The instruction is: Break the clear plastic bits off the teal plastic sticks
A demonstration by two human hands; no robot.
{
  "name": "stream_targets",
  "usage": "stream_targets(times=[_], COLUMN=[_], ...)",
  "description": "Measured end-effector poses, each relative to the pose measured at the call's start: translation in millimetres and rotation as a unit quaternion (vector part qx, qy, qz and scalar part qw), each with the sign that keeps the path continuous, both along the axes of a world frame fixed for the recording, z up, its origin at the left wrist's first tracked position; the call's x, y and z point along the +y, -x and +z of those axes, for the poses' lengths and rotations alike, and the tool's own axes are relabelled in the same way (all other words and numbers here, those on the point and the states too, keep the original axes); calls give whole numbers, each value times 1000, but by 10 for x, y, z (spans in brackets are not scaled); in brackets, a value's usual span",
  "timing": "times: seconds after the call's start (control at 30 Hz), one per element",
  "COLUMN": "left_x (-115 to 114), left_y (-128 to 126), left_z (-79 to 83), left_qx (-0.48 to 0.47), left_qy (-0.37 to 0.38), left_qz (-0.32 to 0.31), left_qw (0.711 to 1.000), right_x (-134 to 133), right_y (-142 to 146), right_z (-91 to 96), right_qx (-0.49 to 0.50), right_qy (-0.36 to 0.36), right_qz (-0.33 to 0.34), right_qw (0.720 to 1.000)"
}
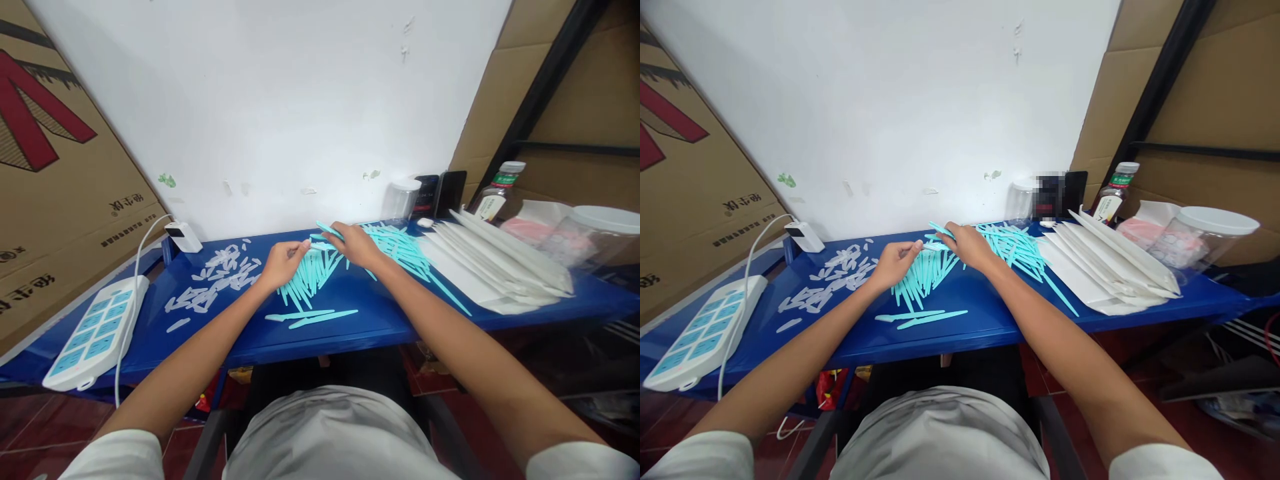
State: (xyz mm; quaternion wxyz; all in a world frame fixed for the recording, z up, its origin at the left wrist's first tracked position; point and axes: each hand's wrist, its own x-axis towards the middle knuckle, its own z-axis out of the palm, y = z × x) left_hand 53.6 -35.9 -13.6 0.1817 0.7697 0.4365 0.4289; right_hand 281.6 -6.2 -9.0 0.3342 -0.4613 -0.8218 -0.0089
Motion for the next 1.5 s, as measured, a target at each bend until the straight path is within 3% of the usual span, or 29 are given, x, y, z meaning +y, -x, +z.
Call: stream_targets(times=[0.13,0.33,0.7,0.87,1.03,1.23,1.5], left_x=[-29,-78,39,58,53,61,71], left_y=[-64,-104,133,144,128,148,148], left_z=[-35,36,165,155,131,98,52], left_qx=[34,53,53,31,9,26,-9], left_qy=[71,57,52,84,129,151,201], left_qz=[-46,-70,-80,-105,-134,-162,-204], left_qw=[996,994,994,991,983,975,958], right_x=[-70,-74,150,55,-131,-210,-247], right_y=[73,107,-241,-215,-135,-89,-78], right_z=[-18,-4,65,186,268,232,257], right_qx=[-16,15,72,179,157,81,62], right_qy=[14,25,10,56,151,238,298], right_qz=[6,33,-86,17,156,164,243], right_qw=[1000,999,994,982,963,954,921])
